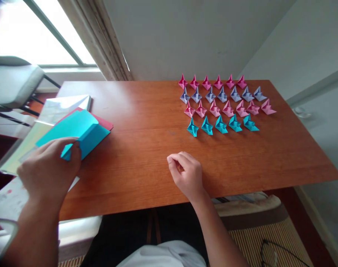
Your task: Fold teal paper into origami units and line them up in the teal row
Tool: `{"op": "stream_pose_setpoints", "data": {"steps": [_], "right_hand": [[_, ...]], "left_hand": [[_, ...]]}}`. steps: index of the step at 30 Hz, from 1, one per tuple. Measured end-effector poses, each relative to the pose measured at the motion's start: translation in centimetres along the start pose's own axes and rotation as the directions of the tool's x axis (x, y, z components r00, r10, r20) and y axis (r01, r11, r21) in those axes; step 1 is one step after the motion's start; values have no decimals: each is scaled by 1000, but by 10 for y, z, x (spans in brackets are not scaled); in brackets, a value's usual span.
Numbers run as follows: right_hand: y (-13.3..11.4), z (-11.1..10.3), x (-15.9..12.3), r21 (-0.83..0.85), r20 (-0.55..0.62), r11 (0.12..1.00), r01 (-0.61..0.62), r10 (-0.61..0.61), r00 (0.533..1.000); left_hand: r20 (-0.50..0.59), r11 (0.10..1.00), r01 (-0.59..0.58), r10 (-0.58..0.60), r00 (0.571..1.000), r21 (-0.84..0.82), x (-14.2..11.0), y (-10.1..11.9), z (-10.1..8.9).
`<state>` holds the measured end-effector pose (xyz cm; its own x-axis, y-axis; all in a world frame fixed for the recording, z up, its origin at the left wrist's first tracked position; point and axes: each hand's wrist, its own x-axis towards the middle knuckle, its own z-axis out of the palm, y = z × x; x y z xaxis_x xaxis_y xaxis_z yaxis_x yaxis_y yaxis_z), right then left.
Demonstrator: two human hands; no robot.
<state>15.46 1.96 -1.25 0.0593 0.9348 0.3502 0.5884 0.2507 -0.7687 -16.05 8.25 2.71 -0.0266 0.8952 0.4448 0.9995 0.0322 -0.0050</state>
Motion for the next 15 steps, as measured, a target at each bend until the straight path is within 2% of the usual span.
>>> {"op": "stream_pose_setpoints", "data": {"steps": [5, 8, 12, 15], "right_hand": [[0, 0, 0, -23, -8, 1000, -5, 4, 1000], [0, -1, 1, -19, -17, 1000, -1, 1, 1000], [0, -1, 1, -12, -16, 1000, -15, 14, 1000], [0, -1, 1, -4, -21, 1000, -17, 17, 1000]], "left_hand": [[-33, 991, -79, 76, 997, -107, -7, 17, -6], [-27, 951, -203, 203, 979, -234, -17, 32, -7], [-19, 824, -435, 461, 887, -364, -38, 58, -5], [-10, 735, -514, 569, 822, -442, -52, 76, -3]]}}
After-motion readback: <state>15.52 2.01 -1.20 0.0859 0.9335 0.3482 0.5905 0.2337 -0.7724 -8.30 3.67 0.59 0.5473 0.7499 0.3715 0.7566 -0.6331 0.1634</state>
